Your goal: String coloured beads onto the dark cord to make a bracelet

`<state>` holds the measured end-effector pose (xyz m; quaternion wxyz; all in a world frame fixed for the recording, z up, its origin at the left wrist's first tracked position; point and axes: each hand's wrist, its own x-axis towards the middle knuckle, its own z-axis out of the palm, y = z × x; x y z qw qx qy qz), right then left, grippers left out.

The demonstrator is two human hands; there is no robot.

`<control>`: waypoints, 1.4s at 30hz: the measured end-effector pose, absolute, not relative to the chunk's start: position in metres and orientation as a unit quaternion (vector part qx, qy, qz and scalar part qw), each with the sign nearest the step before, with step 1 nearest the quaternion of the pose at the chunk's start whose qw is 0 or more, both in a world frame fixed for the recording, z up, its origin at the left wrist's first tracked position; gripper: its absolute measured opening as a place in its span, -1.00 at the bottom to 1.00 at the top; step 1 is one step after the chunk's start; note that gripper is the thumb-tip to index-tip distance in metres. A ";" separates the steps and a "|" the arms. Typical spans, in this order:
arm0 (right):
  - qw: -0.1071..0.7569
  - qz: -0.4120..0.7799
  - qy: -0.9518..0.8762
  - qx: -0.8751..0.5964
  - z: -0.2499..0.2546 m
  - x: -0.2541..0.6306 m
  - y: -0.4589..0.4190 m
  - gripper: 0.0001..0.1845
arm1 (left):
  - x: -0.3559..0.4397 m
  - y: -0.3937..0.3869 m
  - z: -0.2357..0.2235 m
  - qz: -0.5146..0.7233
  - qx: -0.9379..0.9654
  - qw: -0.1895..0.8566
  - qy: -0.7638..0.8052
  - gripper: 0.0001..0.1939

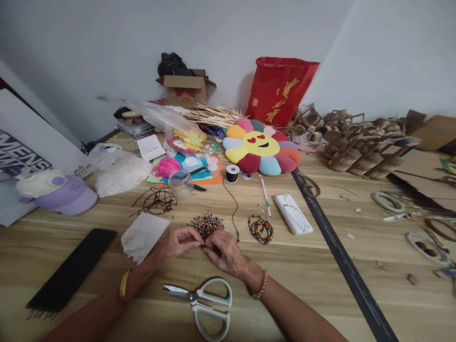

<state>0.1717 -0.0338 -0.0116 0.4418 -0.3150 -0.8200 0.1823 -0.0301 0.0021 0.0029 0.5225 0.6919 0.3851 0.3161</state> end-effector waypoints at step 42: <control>0.462 0.290 -0.730 -0.411 -0.011 0.175 -0.033 -0.78 | -0.028 0.004 0.004 0.335 0.673 0.512 0.416 -0.87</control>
